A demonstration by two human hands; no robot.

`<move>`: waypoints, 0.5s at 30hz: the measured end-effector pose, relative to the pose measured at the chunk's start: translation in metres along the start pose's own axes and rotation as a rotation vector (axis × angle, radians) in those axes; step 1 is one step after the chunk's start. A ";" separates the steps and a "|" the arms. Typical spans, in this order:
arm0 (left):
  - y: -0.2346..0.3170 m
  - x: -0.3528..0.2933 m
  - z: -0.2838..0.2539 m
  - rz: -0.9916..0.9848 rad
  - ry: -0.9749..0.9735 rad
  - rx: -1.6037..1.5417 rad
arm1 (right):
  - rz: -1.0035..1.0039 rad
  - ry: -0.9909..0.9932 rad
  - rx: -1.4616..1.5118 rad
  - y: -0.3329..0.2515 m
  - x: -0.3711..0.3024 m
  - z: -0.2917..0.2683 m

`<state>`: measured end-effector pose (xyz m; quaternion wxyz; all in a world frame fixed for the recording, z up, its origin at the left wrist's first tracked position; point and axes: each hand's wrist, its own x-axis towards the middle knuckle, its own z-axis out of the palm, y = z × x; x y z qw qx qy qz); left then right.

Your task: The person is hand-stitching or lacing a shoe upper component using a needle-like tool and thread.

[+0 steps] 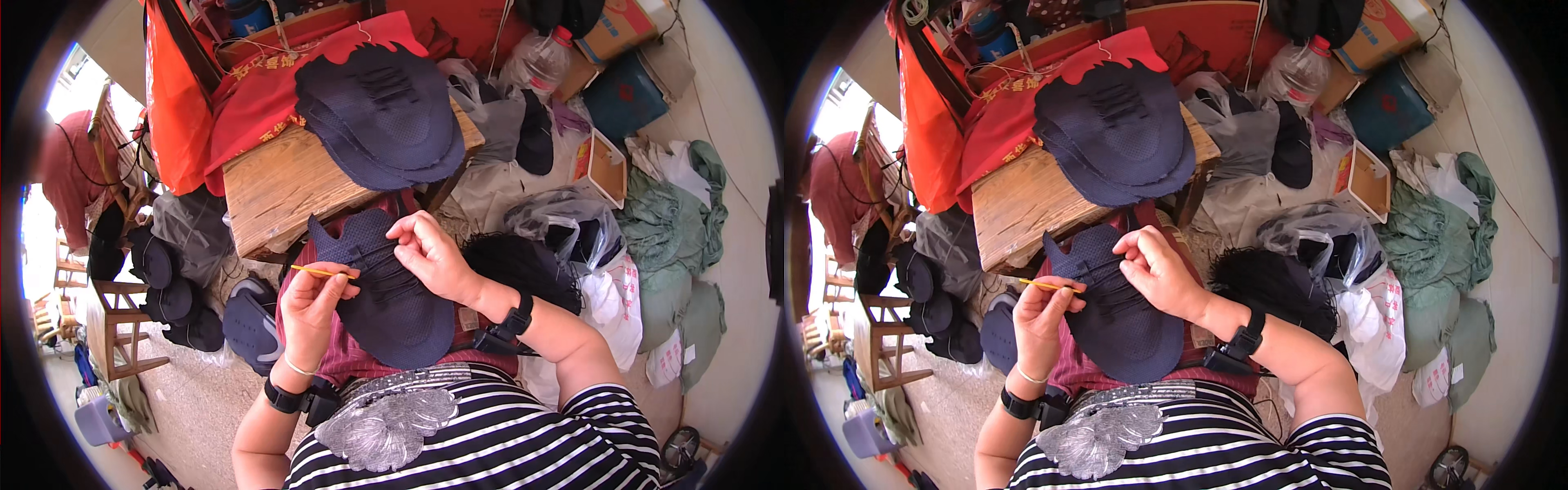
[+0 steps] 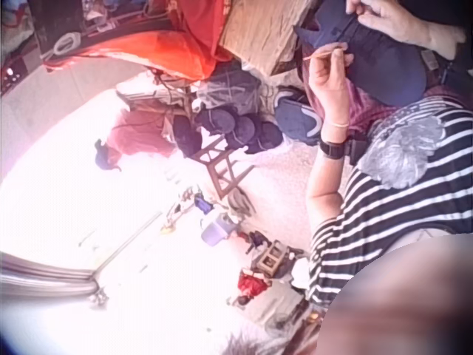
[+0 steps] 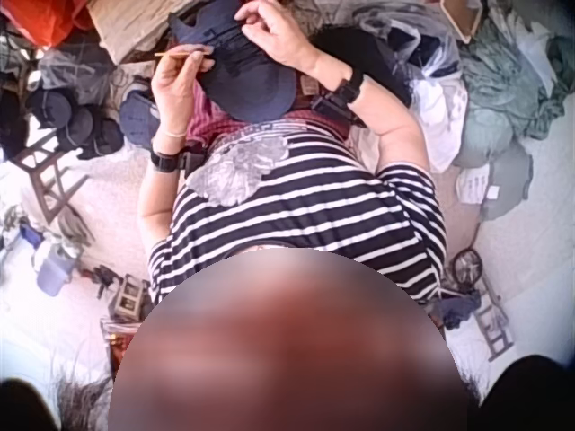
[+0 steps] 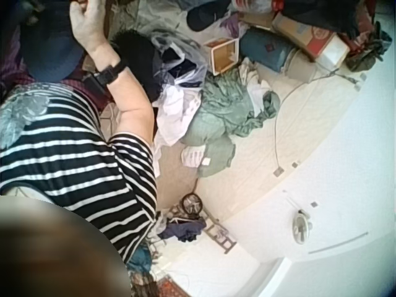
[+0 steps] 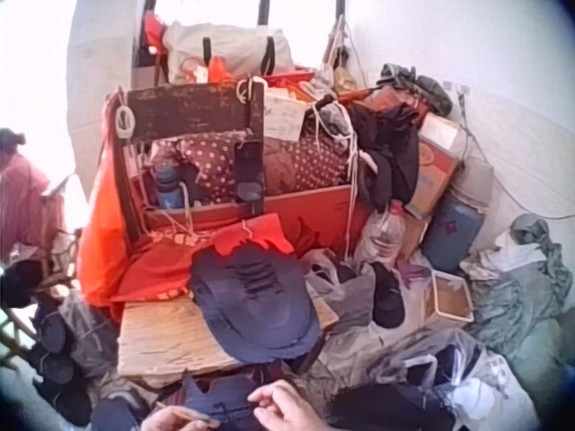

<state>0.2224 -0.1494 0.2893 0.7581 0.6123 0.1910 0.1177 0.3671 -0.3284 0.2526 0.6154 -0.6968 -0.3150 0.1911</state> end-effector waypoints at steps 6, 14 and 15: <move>0.005 0.004 0.001 -0.073 0.029 -0.008 | -0.042 -0.064 -0.093 -0.014 -0.006 0.001; 0.001 -0.001 -0.007 -0.151 0.012 0.087 | -0.133 -0.051 -0.170 -0.011 -0.006 0.003; 0.001 -0.003 -0.009 -0.177 -0.004 0.124 | -0.133 -0.054 -0.168 -0.012 -0.006 0.003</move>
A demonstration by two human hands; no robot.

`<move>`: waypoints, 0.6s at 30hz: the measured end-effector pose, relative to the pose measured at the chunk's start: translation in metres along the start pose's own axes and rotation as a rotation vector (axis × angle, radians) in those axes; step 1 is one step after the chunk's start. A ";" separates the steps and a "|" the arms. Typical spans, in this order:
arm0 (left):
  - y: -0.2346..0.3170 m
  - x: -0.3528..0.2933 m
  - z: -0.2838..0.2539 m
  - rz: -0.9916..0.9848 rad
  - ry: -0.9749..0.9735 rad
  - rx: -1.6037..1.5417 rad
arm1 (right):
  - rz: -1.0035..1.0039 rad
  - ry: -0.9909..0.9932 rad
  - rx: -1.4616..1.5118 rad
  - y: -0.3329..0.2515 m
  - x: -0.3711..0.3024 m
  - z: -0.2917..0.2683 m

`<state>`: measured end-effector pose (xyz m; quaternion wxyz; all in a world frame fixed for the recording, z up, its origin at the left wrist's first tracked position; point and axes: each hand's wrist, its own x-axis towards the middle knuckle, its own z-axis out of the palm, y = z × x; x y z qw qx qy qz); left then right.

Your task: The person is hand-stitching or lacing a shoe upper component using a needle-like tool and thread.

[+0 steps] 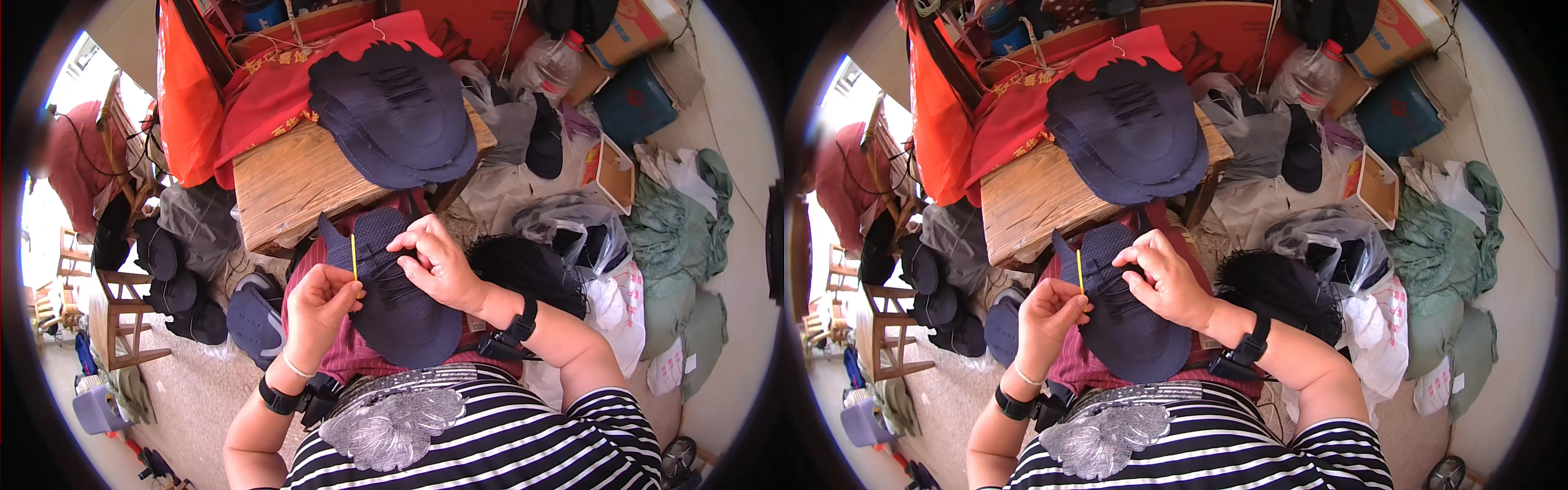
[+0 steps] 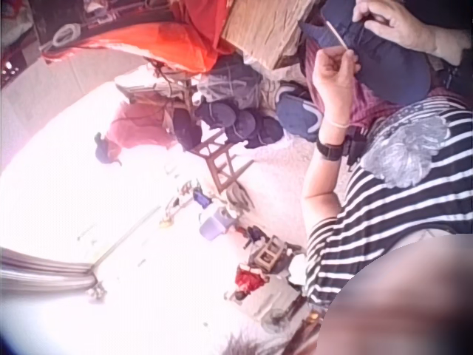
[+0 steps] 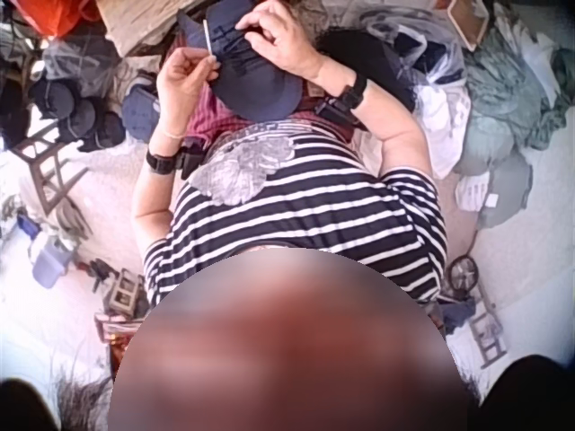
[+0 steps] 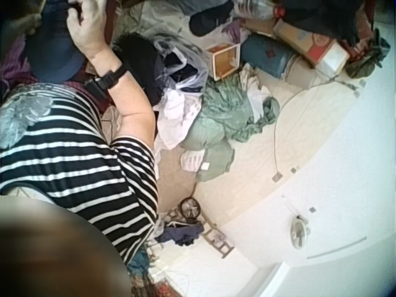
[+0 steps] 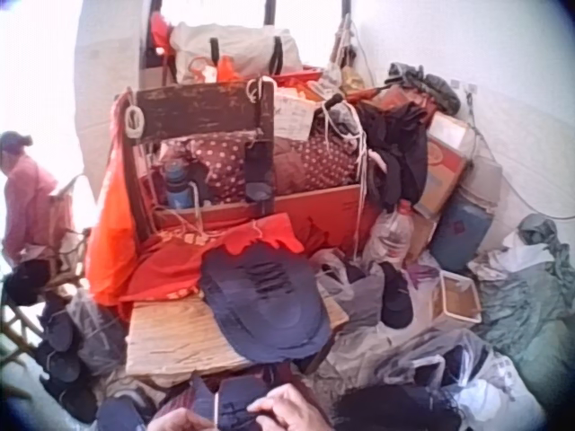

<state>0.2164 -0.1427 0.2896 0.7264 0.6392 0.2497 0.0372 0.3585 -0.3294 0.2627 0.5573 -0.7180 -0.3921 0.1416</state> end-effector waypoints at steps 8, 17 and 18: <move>0.003 -0.013 -0.010 -0.066 -0.087 0.119 | -0.199 0.024 -0.125 0.006 -0.001 0.005; -0.001 -0.022 -0.016 -0.134 -0.121 0.116 | -0.242 -0.039 -0.210 0.005 0.000 0.003; -0.002 -0.022 -0.016 -0.142 -0.121 0.099 | -0.242 -0.041 -0.210 0.005 0.000 0.003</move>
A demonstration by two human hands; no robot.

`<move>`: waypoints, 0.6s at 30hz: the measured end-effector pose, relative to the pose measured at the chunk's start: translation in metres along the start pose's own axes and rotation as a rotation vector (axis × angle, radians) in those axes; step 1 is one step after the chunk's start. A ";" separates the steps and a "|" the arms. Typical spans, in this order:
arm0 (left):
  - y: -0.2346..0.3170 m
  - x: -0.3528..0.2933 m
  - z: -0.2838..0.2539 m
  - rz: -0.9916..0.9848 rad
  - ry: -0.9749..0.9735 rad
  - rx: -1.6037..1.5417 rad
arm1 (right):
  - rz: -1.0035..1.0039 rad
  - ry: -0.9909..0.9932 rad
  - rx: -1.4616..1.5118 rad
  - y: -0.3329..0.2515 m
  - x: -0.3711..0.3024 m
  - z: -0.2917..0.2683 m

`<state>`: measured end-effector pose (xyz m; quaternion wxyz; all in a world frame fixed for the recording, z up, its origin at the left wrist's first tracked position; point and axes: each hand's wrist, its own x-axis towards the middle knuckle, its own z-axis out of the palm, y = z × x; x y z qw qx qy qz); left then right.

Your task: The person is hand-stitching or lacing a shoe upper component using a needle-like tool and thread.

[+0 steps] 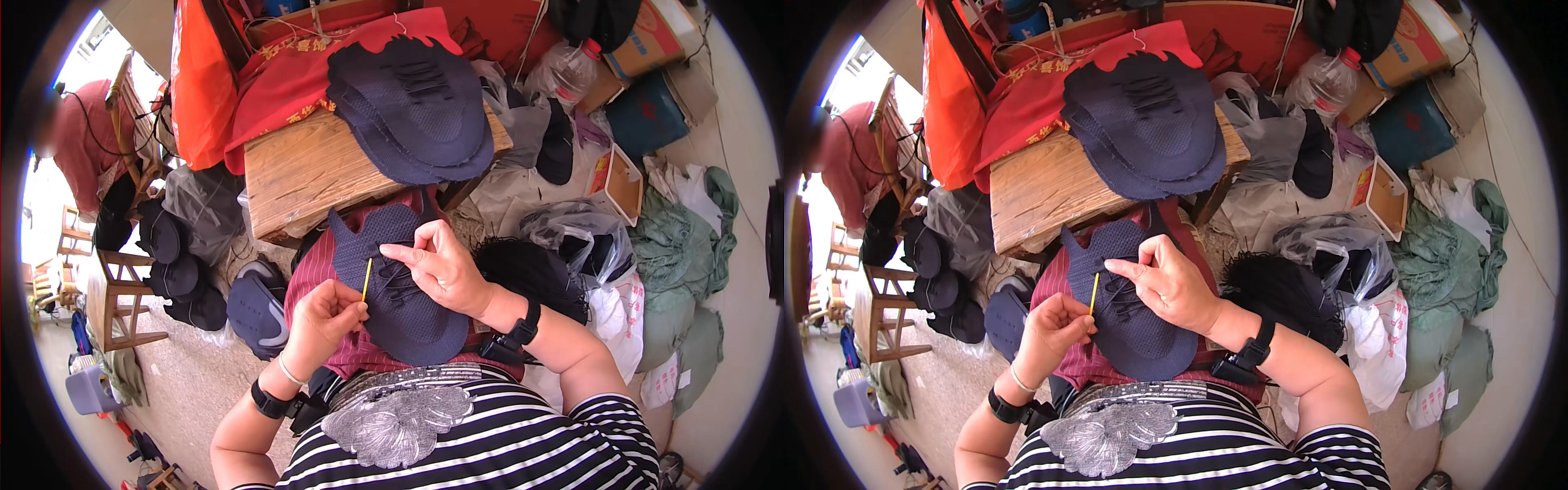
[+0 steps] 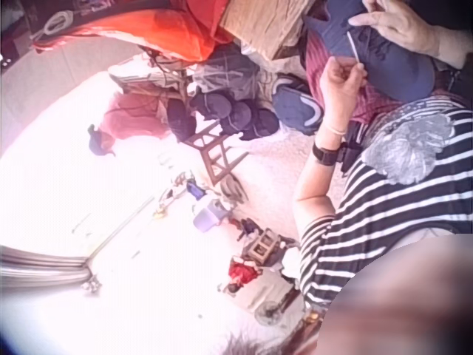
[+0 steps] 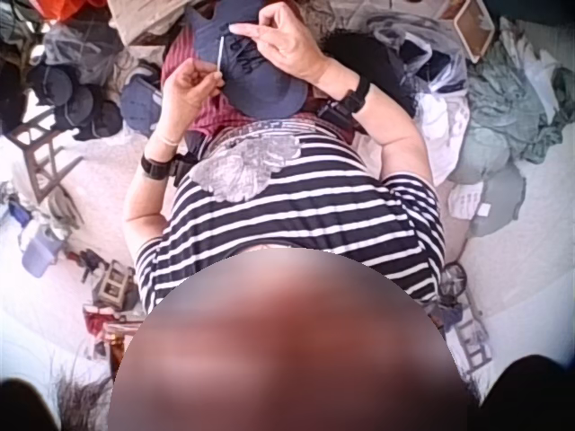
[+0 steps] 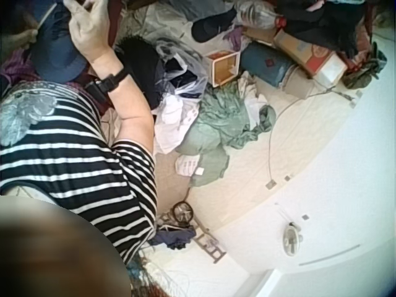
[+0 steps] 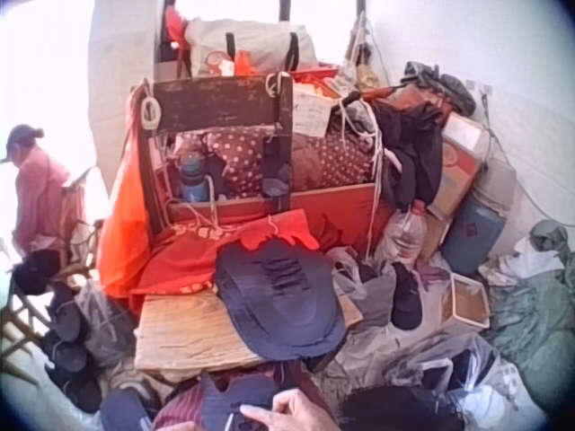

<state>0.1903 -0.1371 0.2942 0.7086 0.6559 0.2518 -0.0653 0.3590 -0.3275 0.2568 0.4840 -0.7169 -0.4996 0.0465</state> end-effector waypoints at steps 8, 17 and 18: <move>-0.004 0.004 -0.003 0.007 -0.010 -0.037 | 0.049 -0.047 0.083 -0.002 0.004 -0.001; -0.003 0.009 -0.006 0.026 0.005 0.008 | 0.075 -0.025 0.082 -0.001 0.002 0.000; -0.003 0.011 -0.008 0.040 0.006 0.038 | 0.076 -0.027 0.083 -0.001 0.003 0.000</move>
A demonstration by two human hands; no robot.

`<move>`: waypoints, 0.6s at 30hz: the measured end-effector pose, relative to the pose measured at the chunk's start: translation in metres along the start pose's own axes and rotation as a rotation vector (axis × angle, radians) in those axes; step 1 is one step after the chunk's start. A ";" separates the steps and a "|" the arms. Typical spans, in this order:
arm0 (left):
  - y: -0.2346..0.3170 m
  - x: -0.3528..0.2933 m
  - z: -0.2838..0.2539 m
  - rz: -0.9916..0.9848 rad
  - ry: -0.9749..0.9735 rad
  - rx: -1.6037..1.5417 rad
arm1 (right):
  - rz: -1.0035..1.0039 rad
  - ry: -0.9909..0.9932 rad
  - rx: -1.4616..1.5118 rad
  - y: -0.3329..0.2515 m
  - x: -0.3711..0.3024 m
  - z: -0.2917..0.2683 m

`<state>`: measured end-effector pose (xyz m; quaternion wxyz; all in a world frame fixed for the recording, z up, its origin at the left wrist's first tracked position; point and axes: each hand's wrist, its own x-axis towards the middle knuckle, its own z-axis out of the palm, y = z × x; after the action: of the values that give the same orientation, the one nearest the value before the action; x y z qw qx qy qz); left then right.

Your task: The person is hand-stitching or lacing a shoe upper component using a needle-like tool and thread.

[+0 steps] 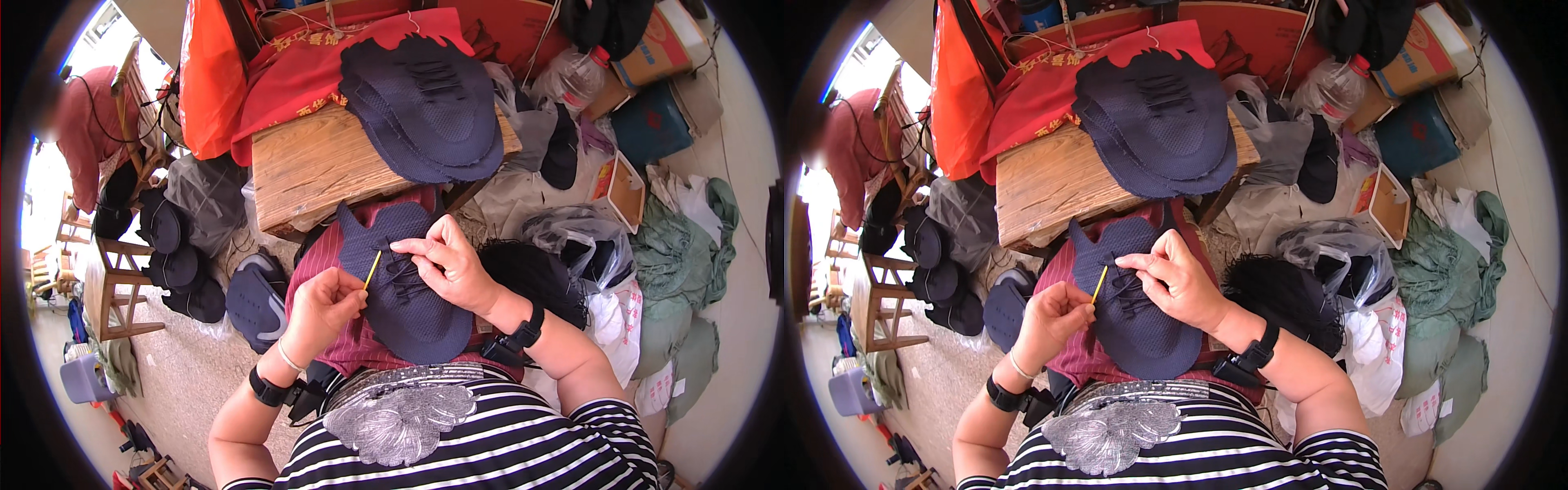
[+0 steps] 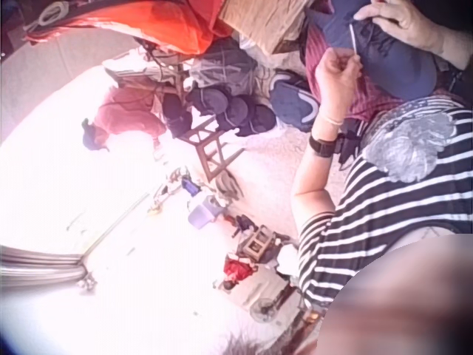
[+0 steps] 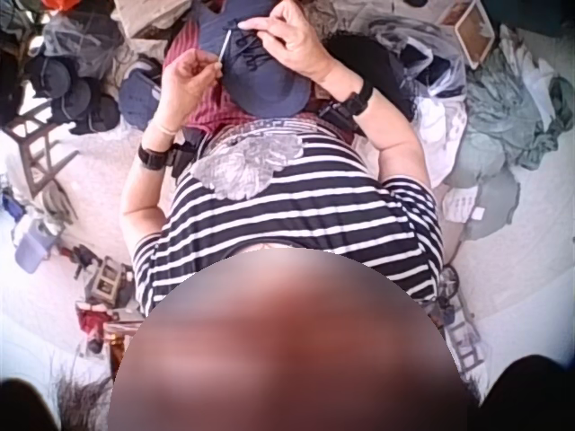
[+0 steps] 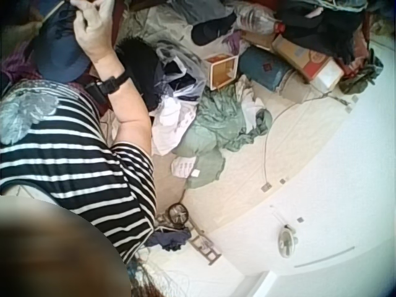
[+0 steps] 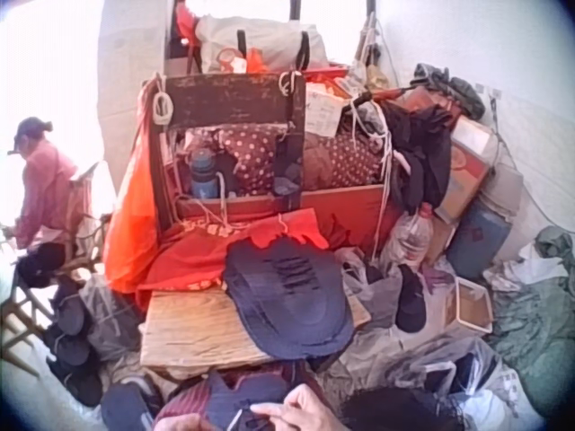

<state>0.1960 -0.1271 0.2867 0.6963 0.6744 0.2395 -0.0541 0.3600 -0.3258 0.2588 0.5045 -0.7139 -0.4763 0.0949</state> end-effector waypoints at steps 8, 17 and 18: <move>0.008 0.008 -0.013 0.078 0.012 0.300 | 0.001 0.007 -0.002 0.000 0.000 -0.001; 0.019 0.024 -0.025 0.546 0.003 0.657 | 0.006 0.015 -0.006 -0.002 0.001 -0.001; 0.021 0.025 -0.023 0.575 0.003 0.678 | 0.006 0.015 -0.008 -0.002 0.001 -0.002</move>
<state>0.2198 -0.0969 0.2960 0.4221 0.9040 0.0119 0.0671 0.3607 -0.3259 0.2612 0.5050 -0.7180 -0.4706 0.0895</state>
